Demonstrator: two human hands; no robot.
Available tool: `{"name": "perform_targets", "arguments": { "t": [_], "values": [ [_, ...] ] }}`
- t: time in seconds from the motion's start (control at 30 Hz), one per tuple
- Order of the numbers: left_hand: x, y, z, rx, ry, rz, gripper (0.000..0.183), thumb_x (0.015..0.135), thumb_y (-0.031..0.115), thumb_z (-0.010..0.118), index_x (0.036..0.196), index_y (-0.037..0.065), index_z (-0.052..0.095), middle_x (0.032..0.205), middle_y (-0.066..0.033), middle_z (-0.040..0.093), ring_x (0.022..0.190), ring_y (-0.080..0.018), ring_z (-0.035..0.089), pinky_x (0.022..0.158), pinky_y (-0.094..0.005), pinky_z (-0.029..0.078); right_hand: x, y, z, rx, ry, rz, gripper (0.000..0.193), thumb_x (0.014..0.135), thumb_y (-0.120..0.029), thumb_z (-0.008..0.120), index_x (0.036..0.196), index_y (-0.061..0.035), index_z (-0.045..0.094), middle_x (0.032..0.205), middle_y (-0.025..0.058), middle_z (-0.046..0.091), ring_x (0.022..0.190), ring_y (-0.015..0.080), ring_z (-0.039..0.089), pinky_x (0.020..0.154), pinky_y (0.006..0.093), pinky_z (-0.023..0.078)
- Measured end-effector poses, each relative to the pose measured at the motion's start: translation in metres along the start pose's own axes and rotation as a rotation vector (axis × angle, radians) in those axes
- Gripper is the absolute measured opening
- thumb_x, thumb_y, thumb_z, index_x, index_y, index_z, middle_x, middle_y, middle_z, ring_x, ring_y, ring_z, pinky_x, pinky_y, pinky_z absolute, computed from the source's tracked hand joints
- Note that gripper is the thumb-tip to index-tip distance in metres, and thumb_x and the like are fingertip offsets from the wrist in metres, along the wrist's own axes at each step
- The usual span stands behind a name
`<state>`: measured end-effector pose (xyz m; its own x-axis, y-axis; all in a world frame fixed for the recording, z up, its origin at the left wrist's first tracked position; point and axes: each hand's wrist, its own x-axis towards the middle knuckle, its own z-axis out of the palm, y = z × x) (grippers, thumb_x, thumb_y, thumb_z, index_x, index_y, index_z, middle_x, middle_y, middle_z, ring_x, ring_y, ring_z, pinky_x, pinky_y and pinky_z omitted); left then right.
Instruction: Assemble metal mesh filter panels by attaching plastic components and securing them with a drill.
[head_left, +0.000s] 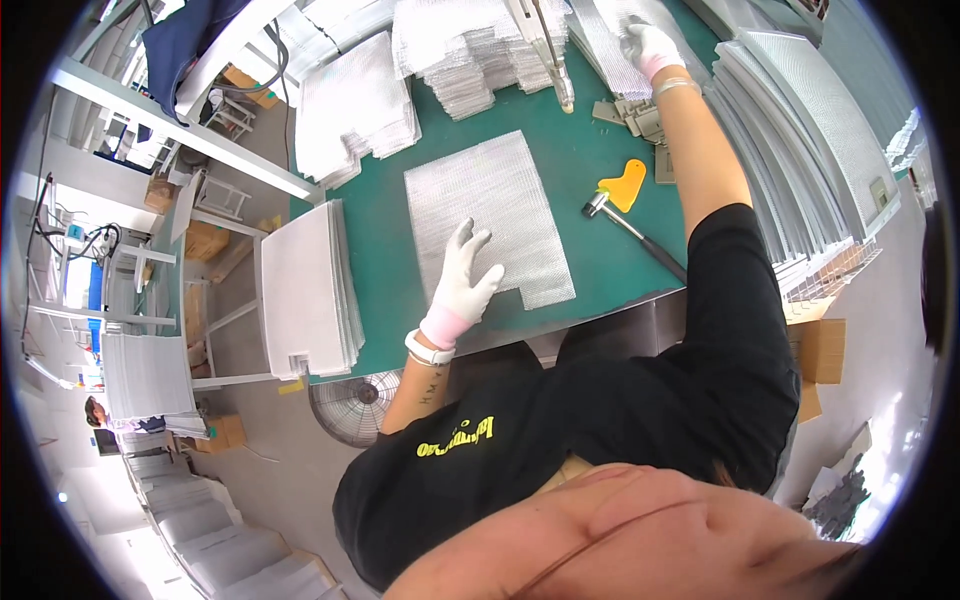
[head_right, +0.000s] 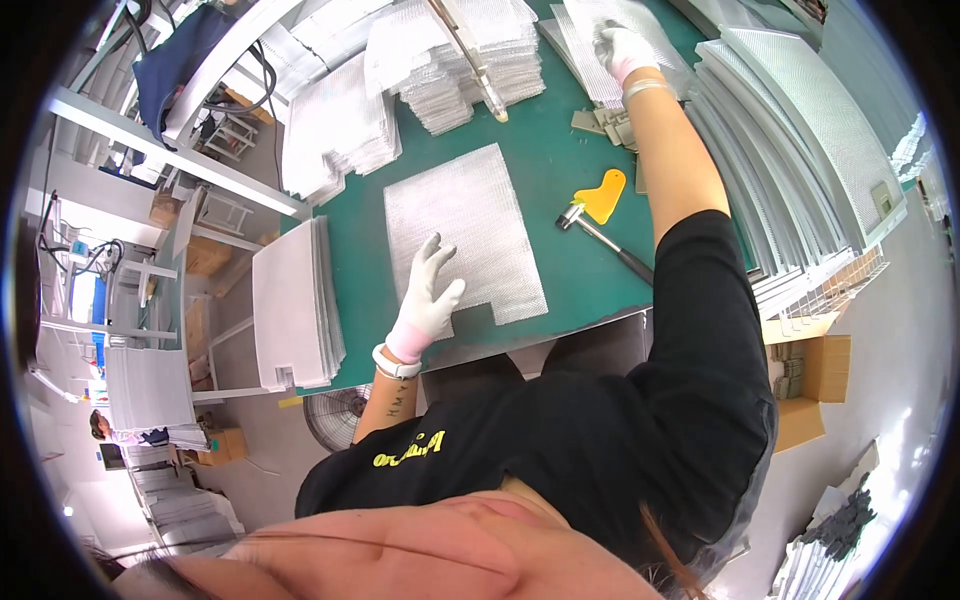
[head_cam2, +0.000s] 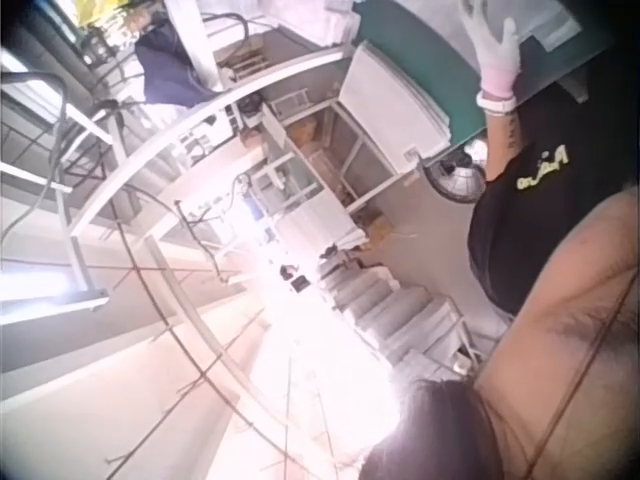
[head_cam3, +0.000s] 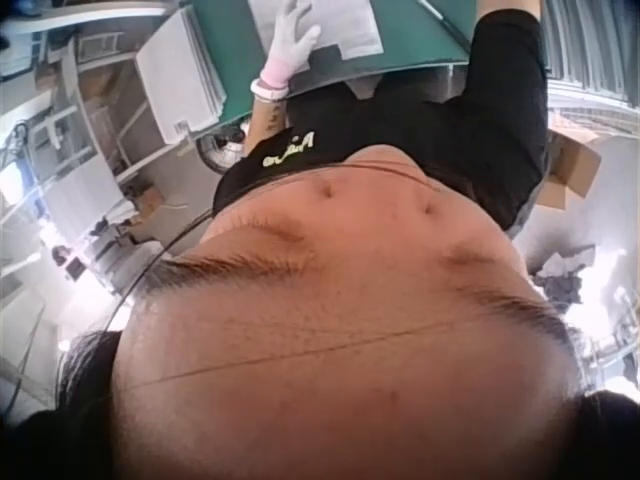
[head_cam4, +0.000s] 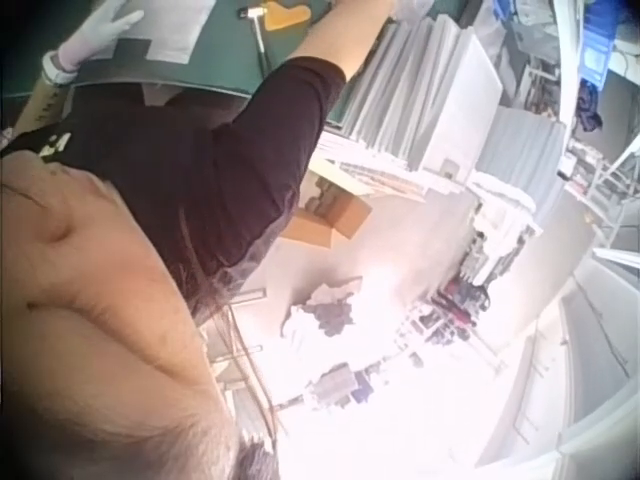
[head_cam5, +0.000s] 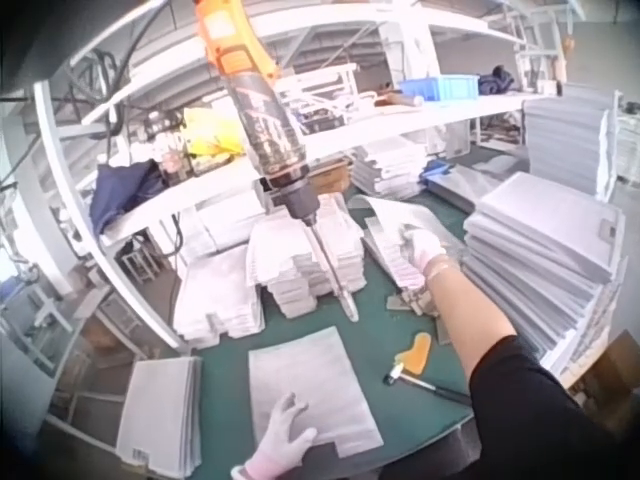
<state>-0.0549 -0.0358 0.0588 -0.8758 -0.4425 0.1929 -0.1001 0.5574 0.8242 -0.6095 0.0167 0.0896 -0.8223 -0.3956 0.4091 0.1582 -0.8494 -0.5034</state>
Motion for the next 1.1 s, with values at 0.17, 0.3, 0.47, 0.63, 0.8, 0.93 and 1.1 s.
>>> {"name": "perform_targets", "arguments": {
  "t": [0.17,0.3,0.47,0.63,0.8,0.93,1.1],
  "values": [
    [0.01,0.01,0.003,0.007,-0.052,0.033,0.056,0.089,0.023,0.068,0.137,0.001,0.05,0.153,-0.0257,0.031,0.143,-0.0388,0.032,0.118,-0.046,0.028,0.023,-0.004,-0.034,-0.219,0.061,0.06,0.049,0.091,-0.009,0.062,0.137,-0.0017,0.049,0.124,0.012,0.059,0.114,0.0228,0.06,0.096,0.0416,0.05],
    [0.004,0.01,0.001,0.007,-0.042,-0.011,0.054,0.09,0.023,0.066,0.137,0.001,0.051,0.153,-0.0243,0.034,0.143,-0.0372,0.034,0.117,-0.0439,0.028,0.007,-0.017,0.021,0.267,0.253,-0.052,0.035,0.094,-0.012,0.062,0.128,-0.01,0.056,0.097,0.0013,0.063,0.08,0.014,0.059,0.07,0.0318,0.052],
    [0.012,0.01,0.001,-0.03,-0.122,-0.029,0.051,0.092,0.023,0.064,0.136,0.0,0.052,0.151,-0.0221,0.038,0.143,-0.0341,0.035,0.117,-0.0418,0.029,-0.03,-0.04,0.068,0.299,0.207,0.023,0.039,0.092,-0.012,0.066,0.13,-0.0132,0.058,0.103,0.0022,0.064,0.083,0.0159,0.061,0.076,0.0305,0.052],
    [0.046,0.011,0.0,-0.385,-0.212,-0.137,0.045,0.098,0.02,0.057,0.136,-0.002,0.051,0.148,-0.019,0.045,0.138,-0.0287,0.043,0.116,-0.0394,0.031,-0.125,-0.04,0.118,-0.133,-0.285,0.048,0.049,0.091,-0.008,0.061,0.138,-0.0006,0.047,0.123,0.0117,0.057,0.108,0.0198,0.06,0.095,0.0367,0.05],
    [0.067,0.045,0.03,-1.26,0.172,0.309,0.049,0.101,0.019,0.055,0.142,-0.004,0.042,0.141,-0.0222,0.05,0.132,-0.0313,0.051,0.113,-0.0441,0.039,-0.269,-0.029,0.164,-0.572,-0.449,0.485,0.051,0.089,-0.005,0.066,0.136,0.0021,0.05,0.13,0.0073,0.058,0.112,0.0132,0.058,0.096,0.0279,0.048],
    [0.024,0.074,0.023,-0.761,0.714,0.08,0.044,0.103,0.013,0.052,0.142,-0.004,0.04,0.127,-0.0222,0.059,0.118,-0.0263,0.061,0.096,-0.0381,0.055,-0.347,-0.028,0.176,-0.681,-0.636,0.406,0.062,0.09,-0.003,0.063,0.148,0.0036,0.04,0.129,0.013,0.063,0.102,0.014,0.063,0.093,0.0294,0.051],
    [-0.061,0.024,-0.035,-0.829,0.582,0.022,0.036,0.098,0.004,0.056,0.133,-0.007,0.051,0.118,-0.0178,0.066,0.098,-0.0239,0.067,0.092,-0.0346,0.053,-0.36,-0.091,0.141,-1.117,-0.206,0.435,0.068,0.088,-0.007,0.064,0.151,-0.0024,0.037,0.123,0.0142,0.066,0.093,0.0125,0.064,0.082,0.0252,0.053]
  ]
}}
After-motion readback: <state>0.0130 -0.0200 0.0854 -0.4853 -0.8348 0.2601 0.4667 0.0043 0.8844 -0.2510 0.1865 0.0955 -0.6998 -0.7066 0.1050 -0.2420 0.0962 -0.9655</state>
